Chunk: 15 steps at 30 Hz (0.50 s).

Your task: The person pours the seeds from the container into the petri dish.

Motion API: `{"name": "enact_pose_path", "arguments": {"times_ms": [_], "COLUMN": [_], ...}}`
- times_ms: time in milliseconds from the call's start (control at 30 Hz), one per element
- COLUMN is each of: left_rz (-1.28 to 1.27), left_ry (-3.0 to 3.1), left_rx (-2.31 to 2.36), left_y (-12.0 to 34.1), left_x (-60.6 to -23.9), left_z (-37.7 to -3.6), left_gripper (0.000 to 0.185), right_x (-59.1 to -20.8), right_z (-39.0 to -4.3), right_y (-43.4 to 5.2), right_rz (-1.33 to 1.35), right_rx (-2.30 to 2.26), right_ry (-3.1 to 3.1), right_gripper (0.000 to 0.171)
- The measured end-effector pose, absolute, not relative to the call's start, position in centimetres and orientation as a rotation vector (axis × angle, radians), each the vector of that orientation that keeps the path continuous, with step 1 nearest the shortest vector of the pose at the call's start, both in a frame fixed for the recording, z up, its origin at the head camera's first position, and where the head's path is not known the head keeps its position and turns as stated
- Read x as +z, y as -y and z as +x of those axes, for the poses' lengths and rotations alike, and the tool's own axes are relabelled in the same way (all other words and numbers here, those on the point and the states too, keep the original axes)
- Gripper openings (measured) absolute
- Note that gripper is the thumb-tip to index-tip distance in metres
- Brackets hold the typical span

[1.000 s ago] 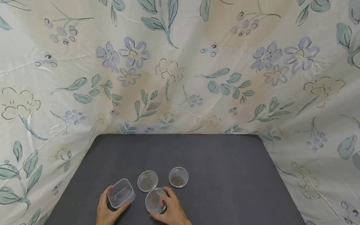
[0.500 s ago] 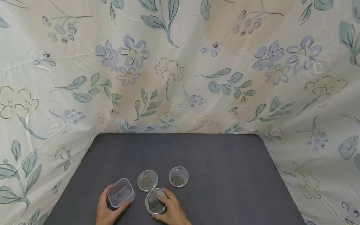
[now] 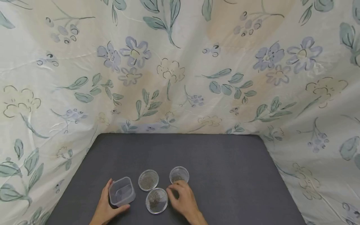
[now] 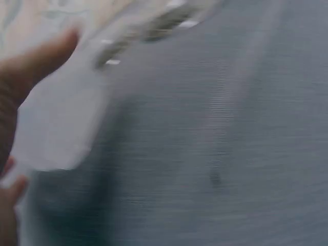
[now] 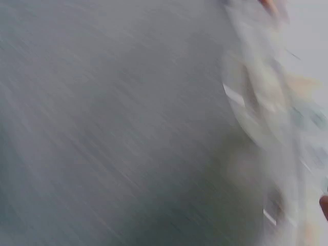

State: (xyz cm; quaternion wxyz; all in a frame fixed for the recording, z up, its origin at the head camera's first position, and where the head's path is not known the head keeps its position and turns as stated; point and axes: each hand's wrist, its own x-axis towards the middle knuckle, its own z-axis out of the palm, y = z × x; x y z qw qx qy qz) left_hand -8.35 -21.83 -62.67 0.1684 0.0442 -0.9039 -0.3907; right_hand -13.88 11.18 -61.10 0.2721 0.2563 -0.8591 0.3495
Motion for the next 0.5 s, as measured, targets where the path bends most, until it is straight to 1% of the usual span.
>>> {"name": "enact_pose_path", "arguments": {"times_ms": [33, 67, 100, 133, 200, 233, 267, 333, 400, 500], "left_rz": [0.07, 0.007, -0.048, -0.093, -0.156, -0.167, -0.17, -0.15, -0.114, -0.079], "left_ry": [2.613, 2.632, 2.63, 2.622, 2.619, 2.646, 2.68, 2.788, 2.926, 3.036], "left_rx": [-1.109, -1.119, -1.112, -1.089, -1.006, -0.944, -0.897, -0.807, -0.738, -0.69], "left_y": [22.3, 22.8, 23.2, 23.5, 24.0, 24.0, 24.0, 23.7, 23.4, 23.0], "left_x": [-61.8, -61.0, -60.1, -59.3, -57.6, -56.9, -56.2, -55.1, -54.4, -54.0], "left_z": [-8.9, -9.7, -10.8, -12.0, -14.6, -16.1, -17.6, -20.4, -22.6, -24.2], "left_gripper": [0.122, 0.116, 0.106, 0.095, 0.07, 0.063, 0.06, 0.063, 0.071, 0.078], "right_x": [-60.3, -59.6, -58.8, -58.2, -57.4, -57.2, -57.1, -57.2, -57.5, -57.7], "right_z": [-15.1, -16.3, -17.6, -18.9, -21.0, -22.0, -22.9, -24.3, -25.2, -25.7], "right_y": [-12.2, -13.3, -14.6, -15.9, -18.3, -19.5, -20.6, -22.3, -23.5, -24.2], "right_rz": [0.642, 0.592, 0.533, 0.47, 0.349, 0.289, 0.228, 0.116, 0.037, -0.008], "right_rx": [0.918, 0.896, 0.864, 0.834, 0.792, 0.778, 0.76, 0.742, 0.753, 0.761], "right_ry": [2.288, 2.295, 2.336, 2.399, 2.572, 2.663, 2.748, 2.881, 2.954, 2.983], "right_gripper": [0.012, 0.01, 0.012, 0.02, 0.043, 0.054, 0.063, 0.074, 0.08, 0.083]}}
